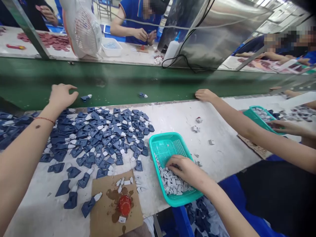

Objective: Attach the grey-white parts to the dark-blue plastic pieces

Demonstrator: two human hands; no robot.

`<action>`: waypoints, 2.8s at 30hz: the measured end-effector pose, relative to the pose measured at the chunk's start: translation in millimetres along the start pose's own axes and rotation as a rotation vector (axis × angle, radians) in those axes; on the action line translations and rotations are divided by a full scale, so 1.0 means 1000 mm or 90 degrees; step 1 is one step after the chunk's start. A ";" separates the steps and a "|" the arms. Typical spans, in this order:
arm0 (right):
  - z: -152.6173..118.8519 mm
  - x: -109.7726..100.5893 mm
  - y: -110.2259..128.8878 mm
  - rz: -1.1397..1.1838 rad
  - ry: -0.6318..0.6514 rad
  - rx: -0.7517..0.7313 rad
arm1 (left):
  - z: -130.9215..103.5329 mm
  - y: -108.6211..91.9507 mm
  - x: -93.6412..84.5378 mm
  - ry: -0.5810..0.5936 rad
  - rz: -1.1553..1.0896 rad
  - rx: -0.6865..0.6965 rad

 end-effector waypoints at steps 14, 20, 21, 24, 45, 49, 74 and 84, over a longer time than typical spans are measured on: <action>-0.003 -0.005 0.008 0.084 -0.070 0.007 | -0.002 -0.055 0.010 -0.002 -0.131 0.079; -0.001 0.004 0.004 0.083 -0.087 0.045 | -0.039 -0.145 0.034 0.273 -0.213 0.333; -0.001 0.006 0.004 0.073 -0.095 0.054 | -0.042 -0.153 0.037 0.302 -0.215 0.355; -0.001 0.008 0.004 0.060 -0.124 0.067 | -0.033 -0.166 0.037 0.281 -0.195 0.370; -0.013 0.011 0.000 0.119 -0.304 0.103 | 0.013 -0.161 0.031 -0.018 -0.314 0.172; -0.024 0.001 0.030 0.160 -0.359 0.080 | -0.054 -0.150 -0.004 -0.062 -0.531 0.145; -0.030 0.059 0.174 0.080 -0.241 -0.162 | -0.377 -0.082 0.095 0.124 -1.059 -0.258; -0.032 0.056 0.169 0.151 -0.233 -0.135 | -0.380 -0.088 0.098 0.163 -1.070 -0.259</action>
Point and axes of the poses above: each hand's wrist, its own z-axis towards the middle knuckle, its own x-axis out of the palm, y = z × x, the point moved 5 cm from there along z, towards the middle knuckle, and after that the axes turned 10 degrees about -z, right-handed, at the moved point
